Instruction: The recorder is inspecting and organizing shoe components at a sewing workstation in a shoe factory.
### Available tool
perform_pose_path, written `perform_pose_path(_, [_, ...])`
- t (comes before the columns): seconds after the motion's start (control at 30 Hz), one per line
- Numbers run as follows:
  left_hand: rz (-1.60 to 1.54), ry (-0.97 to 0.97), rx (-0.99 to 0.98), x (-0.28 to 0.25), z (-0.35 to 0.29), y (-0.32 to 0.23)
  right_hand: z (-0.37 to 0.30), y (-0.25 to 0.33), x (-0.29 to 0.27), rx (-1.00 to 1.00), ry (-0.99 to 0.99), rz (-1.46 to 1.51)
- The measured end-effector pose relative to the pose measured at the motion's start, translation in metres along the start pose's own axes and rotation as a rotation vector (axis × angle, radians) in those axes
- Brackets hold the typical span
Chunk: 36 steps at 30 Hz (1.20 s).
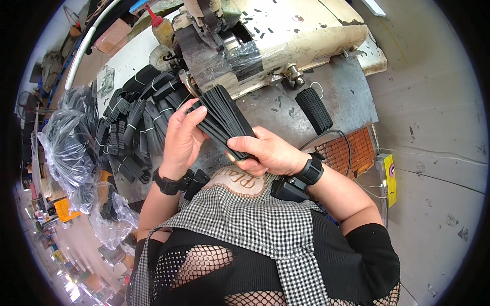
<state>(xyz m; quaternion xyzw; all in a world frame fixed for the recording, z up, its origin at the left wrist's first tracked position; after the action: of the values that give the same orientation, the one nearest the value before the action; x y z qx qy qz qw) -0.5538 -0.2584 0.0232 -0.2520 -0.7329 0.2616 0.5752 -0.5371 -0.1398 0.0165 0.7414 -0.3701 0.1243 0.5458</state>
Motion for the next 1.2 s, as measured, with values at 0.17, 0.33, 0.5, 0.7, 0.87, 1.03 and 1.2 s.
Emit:
perform_pose_path(0.17, [-0.036,0.003,-0.007,-0.006,0.001,0.002,-0.001,-0.001,0.000,0.020,-0.016,-0.037])
perform_pose_path(0.33, [0.061,0.025,-0.014,0.000,0.002,-0.001,-0.003,-0.002,-0.007,0.080,-0.124,-0.222])
perform_pose_path(0.5, [0.137,0.031,-0.103,0.007,0.005,-0.002,-0.003,0.001,-0.008,0.057,-0.153,-0.370])
perform_pose_path(0.7, [0.157,0.005,-0.130,0.004,0.005,0.003,-0.005,0.005,-0.011,0.042,-0.177,-0.409])
perform_pose_path(0.87, [0.106,0.008,-0.051,0.008,0.004,0.004,-0.007,0.010,-0.010,0.047,-0.191,-0.434])
perform_pose_path(1.03, [0.059,0.035,-0.049,0.013,0.004,0.003,-0.005,0.005,-0.006,0.018,-0.120,-0.390])
perform_pose_path(1.2, [0.290,0.059,-0.042,0.010,0.004,-0.003,-0.007,0.013,-0.003,-0.062,-0.152,-0.489])
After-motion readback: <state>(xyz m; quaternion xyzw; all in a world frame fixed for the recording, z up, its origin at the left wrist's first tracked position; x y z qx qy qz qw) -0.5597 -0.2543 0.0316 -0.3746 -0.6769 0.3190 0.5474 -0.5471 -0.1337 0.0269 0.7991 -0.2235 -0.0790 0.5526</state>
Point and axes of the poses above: each hand's wrist, its own z-axis towards the middle knuckle, its own x-axis out of the palm, y = z × x, the point moved 9 cm from there along z, towards the middle knuckle, and after that the axes turned 9 degrees about -z, right-handed, at the moved point
